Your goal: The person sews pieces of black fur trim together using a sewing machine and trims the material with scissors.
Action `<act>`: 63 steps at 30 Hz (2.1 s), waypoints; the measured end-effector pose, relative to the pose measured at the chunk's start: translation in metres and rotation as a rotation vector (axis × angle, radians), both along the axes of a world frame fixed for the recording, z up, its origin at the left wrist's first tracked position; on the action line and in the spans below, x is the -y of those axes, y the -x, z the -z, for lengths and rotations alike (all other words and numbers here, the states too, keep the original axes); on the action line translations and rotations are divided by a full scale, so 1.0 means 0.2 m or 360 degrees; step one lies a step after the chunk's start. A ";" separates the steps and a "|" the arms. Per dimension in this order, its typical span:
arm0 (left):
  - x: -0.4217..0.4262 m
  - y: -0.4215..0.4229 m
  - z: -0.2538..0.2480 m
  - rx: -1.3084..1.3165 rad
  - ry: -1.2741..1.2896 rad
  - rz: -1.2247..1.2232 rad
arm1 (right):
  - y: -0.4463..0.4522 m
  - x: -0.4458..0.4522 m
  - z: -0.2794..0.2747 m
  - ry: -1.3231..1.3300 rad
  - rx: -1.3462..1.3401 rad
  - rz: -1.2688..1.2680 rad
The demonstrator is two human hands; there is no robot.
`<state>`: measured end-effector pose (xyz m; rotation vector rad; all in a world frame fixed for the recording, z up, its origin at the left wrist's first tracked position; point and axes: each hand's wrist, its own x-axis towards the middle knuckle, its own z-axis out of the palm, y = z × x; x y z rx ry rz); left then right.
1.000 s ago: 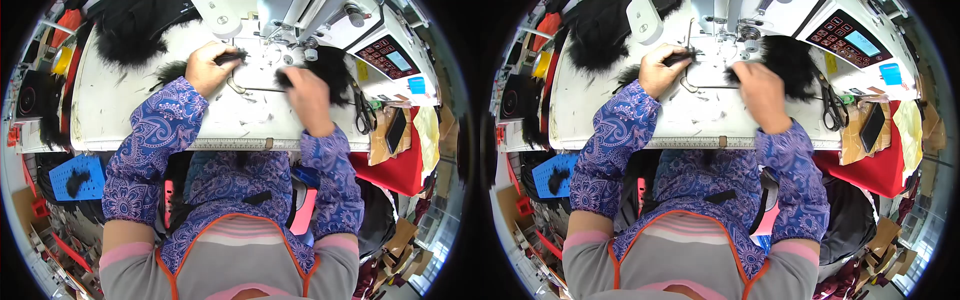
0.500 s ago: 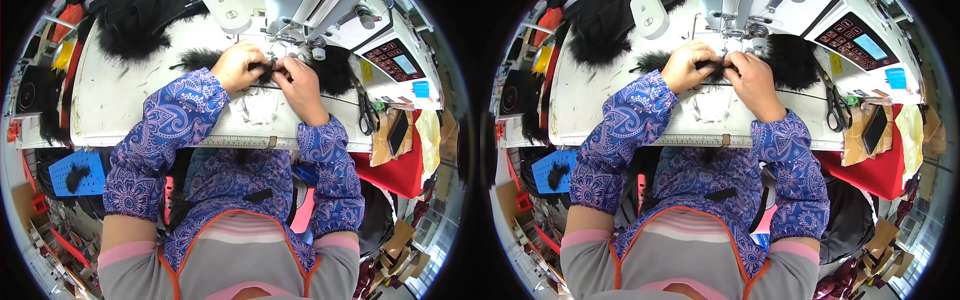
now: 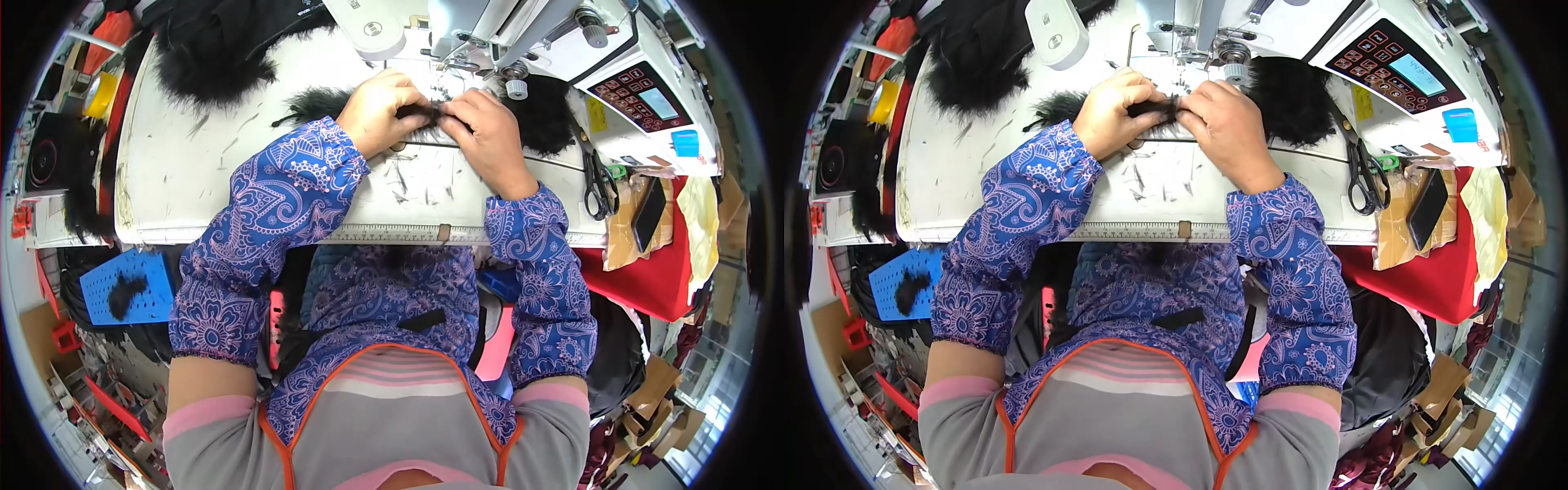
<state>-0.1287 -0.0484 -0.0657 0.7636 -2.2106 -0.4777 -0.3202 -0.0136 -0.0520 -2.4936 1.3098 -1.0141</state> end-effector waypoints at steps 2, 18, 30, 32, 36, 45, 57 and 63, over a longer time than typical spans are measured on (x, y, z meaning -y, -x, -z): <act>0.01 -0.01 0.00 0.0033 0.0023 -0.0025 | 0.00 0.00 0.00 0.0020 -0.0023 -0.0009; 0.18 0.07 0.04 -0.0038 -0.0042 -0.0215 | 0.03 0.13 0.06 -0.0269 -0.0053 0.0413; 0.22 0.06 0.05 0.0043 -0.0213 -0.0210 | 0.04 0.17 0.06 -0.0514 0.0014 0.0482; 0.22 0.07 0.04 0.0024 -0.0266 -0.0249 | 0.03 0.16 0.05 -0.0528 -0.0035 0.0523; 0.23 0.07 0.03 0.0091 -0.0144 -0.0267 | 0.05 0.21 0.10 -0.0525 0.0031 0.0489; 0.24 0.08 0.05 0.0043 -0.0189 -0.0277 | 0.04 0.20 0.07 -0.0562 -0.0037 0.0526; 0.24 0.09 0.06 0.0007 -0.0053 -0.0328 | 0.04 0.24 0.08 -0.0568 -0.0006 0.0515; 0.25 0.09 0.04 0.0093 -0.0097 -0.0365 | 0.04 0.26 0.12 -0.0324 0.0180 0.0533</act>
